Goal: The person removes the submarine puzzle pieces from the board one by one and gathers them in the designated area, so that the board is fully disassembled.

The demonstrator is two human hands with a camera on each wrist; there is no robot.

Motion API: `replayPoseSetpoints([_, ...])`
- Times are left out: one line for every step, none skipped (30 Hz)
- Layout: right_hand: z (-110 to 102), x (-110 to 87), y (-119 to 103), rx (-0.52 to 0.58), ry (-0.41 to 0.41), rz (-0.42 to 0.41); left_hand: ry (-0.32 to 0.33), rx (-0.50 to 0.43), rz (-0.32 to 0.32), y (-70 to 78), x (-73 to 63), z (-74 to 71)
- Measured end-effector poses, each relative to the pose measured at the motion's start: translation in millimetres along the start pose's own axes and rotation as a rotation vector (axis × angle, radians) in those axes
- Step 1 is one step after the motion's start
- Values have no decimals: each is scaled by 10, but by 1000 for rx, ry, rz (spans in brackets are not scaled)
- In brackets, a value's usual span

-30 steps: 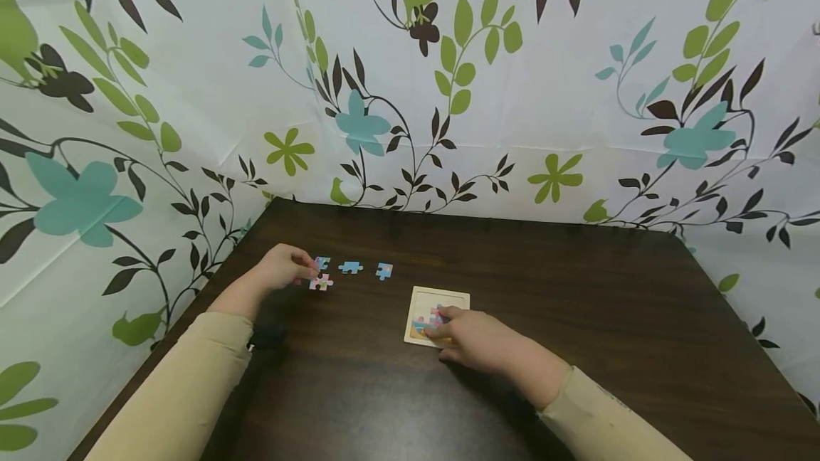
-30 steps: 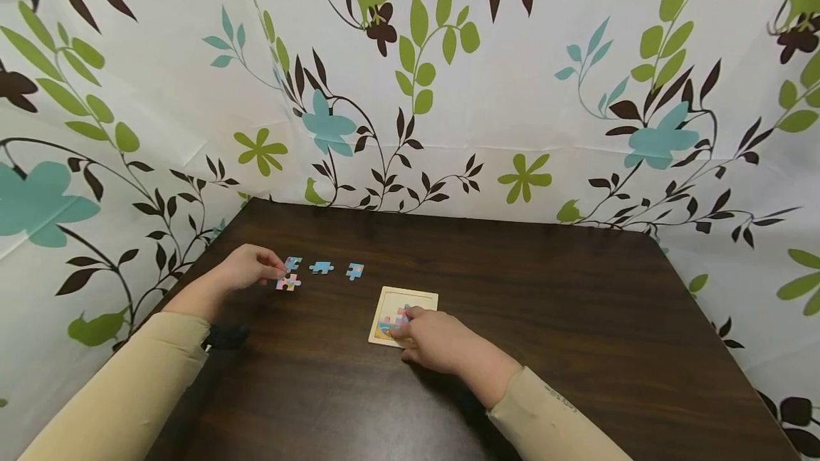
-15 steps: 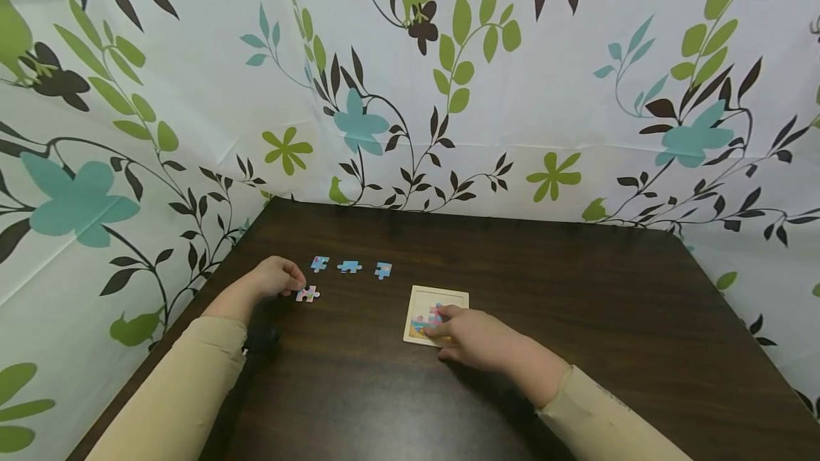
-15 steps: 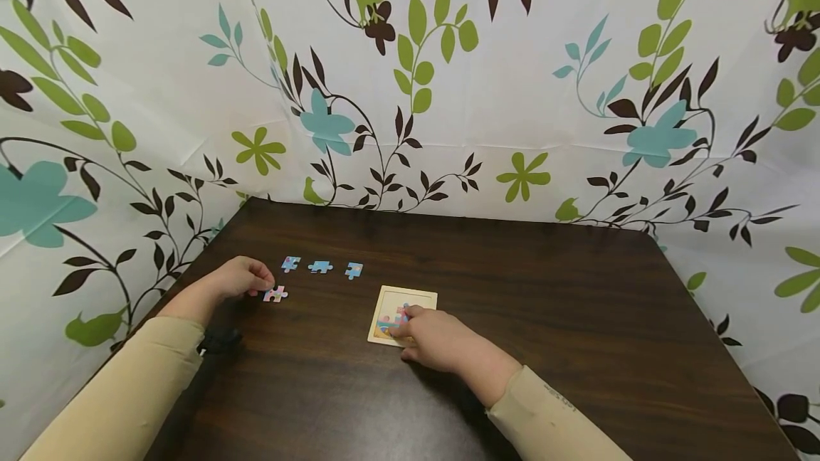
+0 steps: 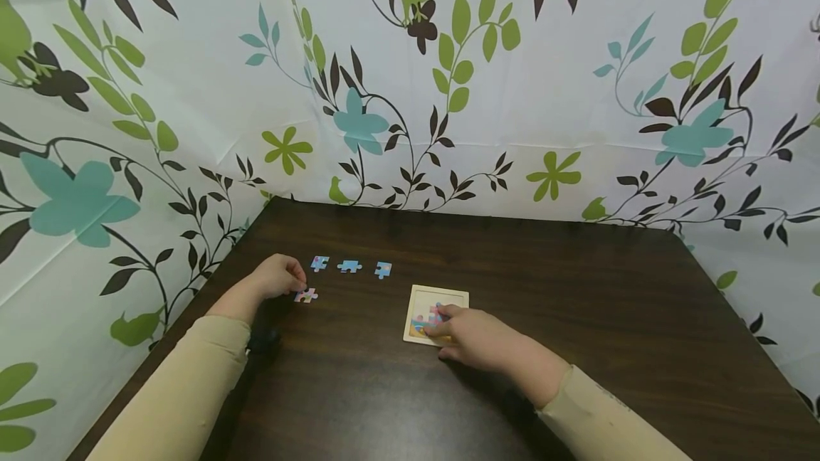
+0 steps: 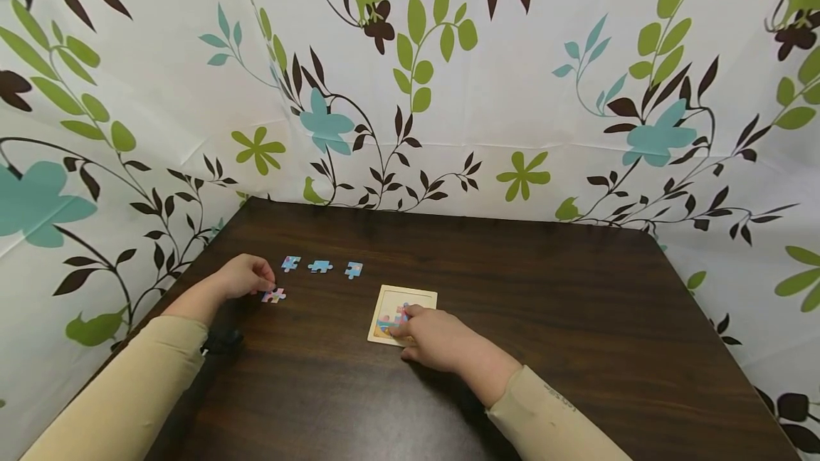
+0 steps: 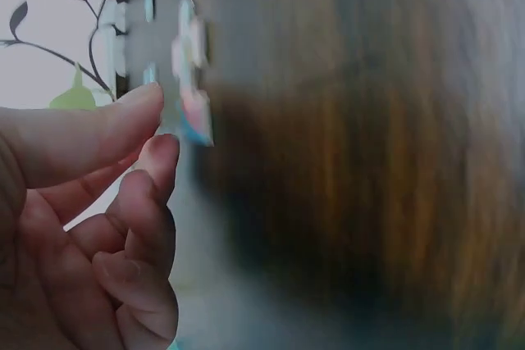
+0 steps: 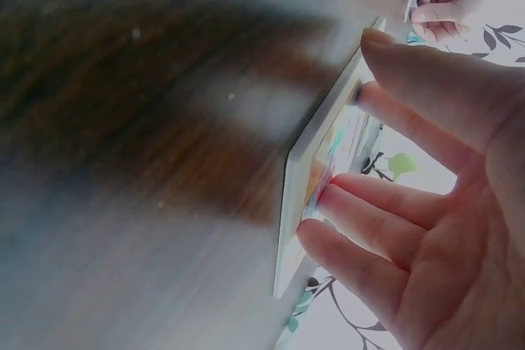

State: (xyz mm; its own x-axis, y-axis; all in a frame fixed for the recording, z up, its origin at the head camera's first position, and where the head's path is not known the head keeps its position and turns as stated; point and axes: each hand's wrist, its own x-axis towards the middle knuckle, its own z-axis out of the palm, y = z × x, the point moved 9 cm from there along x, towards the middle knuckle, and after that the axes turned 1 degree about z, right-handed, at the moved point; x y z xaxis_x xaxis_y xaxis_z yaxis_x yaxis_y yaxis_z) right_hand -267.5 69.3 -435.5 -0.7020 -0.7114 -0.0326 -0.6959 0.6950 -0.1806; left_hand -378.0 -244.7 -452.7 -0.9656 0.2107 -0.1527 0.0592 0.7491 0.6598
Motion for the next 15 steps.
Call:
replayPoseSetpoints([-5, -4, 0, -1, 2, -2, 6, 11, 9, 44, 5, 5])
replayPoseSetpoints([-11, -8, -1, -3, 3, -3, 7, 15, 18, 94, 10, 19])
replayPoseSetpoints([-17, -10, -4, -5, 3, -6, -2, 8, 26, 153, 15, 44])
replayPoseSetpoints([-24, -11, -7, -6, 5, -11, -16, -5, 31, 216, 22, 77])
replayPoseSetpoints([-33, -13, -12, -6, 9, -16, -30, -24, 27, 276, 31, 120])
replayPoseSetpoints([-40, -14, -15, -8, 11, -20, -42, -38, 27, 346, 37, 162])
replayPoseSetpoints([-42, -14, -16, -8, 12, -24, -54, -48, 33, 425, 45, 207])
replayPoseSetpoints([-46, -13, -15, -9, 12, -25, -66, -65, 44, 513, 52, 256])
replayPoseSetpoints([-48, -11, -14, -6, 14, -27, -72, -71, 66, 614, 62, 303])
replayPoseSetpoints([-46, -9, -9, -6, 13, -28, -77, -66, 92, 719, 72, 352])
replayPoseSetpoints([-45, -6, -5, -1, 14, -32, -76, -58, 119, 829, 80, 401])
replayPoseSetpoints([-46, -4, 0, 10, 16, -37, -79, -46, 152, 947, 88, 455])
replayPoseSetpoints([-43, -3, 13, 22, 15, -37, -88, -38, 185, 1058, 98, 522])
replayPoseSetpoints([-40, -3, 27, 37, 12, -37, -102, -35, 211, 1165, 107, 598])
replayPoseSetpoints([-36, -3, 44, 57, 9, -35, -116, -25, 234, 1262, 119, 677])
